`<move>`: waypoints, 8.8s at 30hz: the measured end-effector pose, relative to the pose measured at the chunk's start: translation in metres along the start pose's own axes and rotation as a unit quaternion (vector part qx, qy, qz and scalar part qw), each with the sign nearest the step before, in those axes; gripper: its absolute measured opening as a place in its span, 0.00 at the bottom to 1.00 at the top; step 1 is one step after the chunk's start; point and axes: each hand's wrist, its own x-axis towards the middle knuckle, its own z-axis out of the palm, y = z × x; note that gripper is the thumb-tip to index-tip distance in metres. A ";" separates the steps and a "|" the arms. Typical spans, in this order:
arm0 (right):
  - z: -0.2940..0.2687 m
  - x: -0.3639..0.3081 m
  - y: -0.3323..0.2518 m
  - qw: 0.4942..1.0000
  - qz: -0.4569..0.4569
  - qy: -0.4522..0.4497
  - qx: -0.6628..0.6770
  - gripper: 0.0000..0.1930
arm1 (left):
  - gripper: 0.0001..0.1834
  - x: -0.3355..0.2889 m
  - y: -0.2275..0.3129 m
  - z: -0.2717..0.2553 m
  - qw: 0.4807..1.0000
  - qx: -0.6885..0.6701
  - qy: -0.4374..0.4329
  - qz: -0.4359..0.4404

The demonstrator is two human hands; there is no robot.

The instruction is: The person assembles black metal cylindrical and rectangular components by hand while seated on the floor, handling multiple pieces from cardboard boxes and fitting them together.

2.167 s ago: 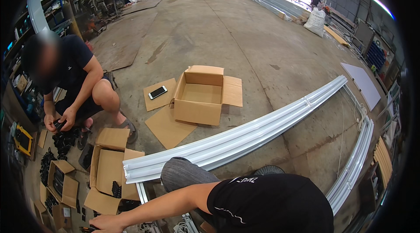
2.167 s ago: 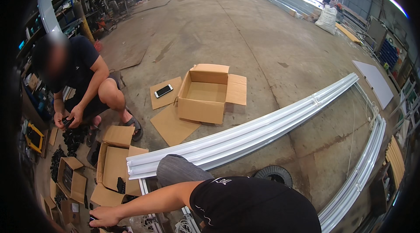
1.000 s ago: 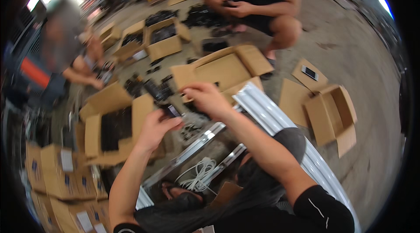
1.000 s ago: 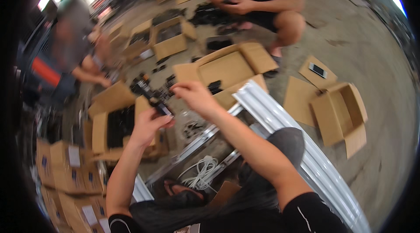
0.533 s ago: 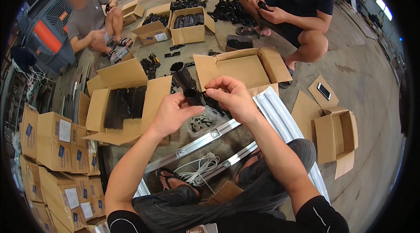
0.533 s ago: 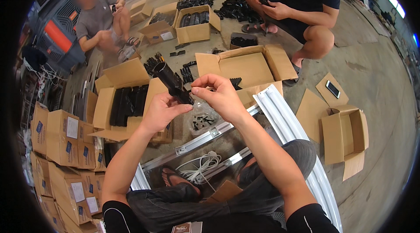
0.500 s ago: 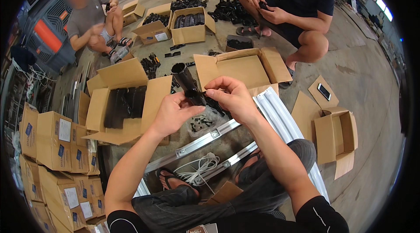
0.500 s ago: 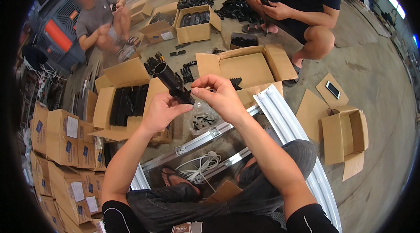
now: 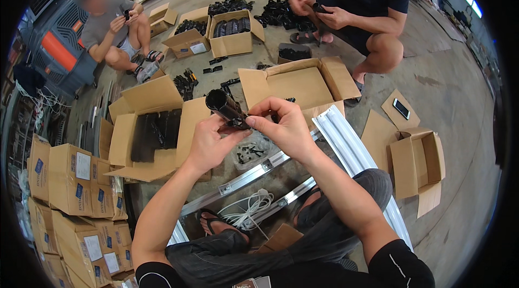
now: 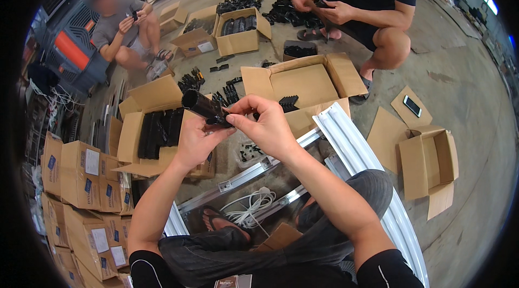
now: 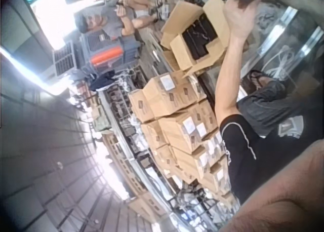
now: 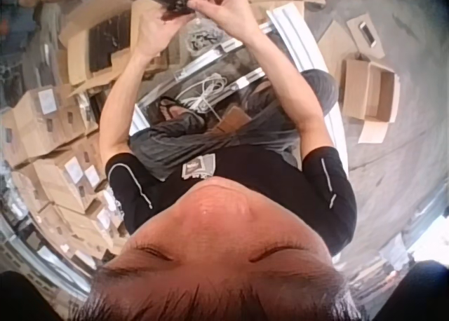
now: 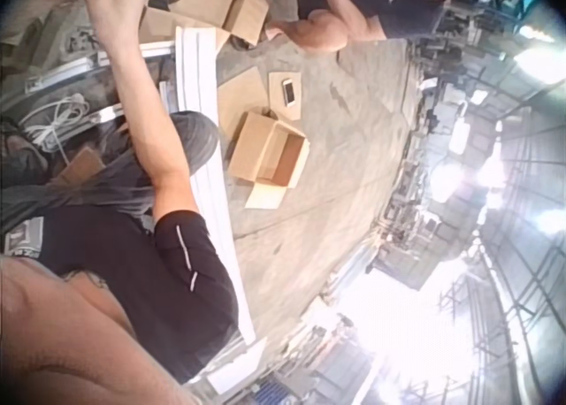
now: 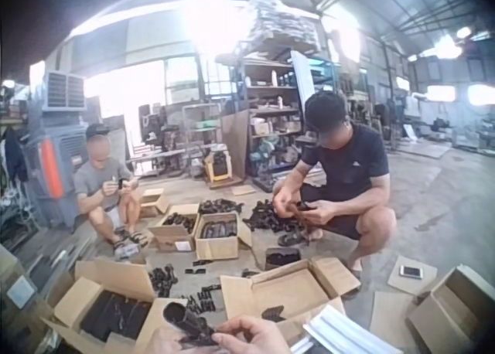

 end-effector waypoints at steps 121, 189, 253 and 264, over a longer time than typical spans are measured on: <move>0.088 0.095 0.061 0.994 0.102 -0.030 -0.019 0.08 | 0.13 -0.079 -0.007 -0.086 0.939 -0.260 0.194 -0.112; 0.112 0.012 -0.005 0.879 -0.224 -0.106 -0.407 0.09 | 0.19 -0.085 -0.011 -0.033 0.966 -0.070 0.246 -0.031; 0.114 0.011 -0.008 0.908 -0.135 -0.126 -0.376 0.16 | 0.18 -0.086 -0.013 -0.034 0.972 -0.092 0.206 -0.067; 0.081 0.048 0.011 0.964 0.032 -0.011 -0.265 0.22 | 0.15 -0.087 -0.009 -0.057 0.915 -0.346 0.125 -0.165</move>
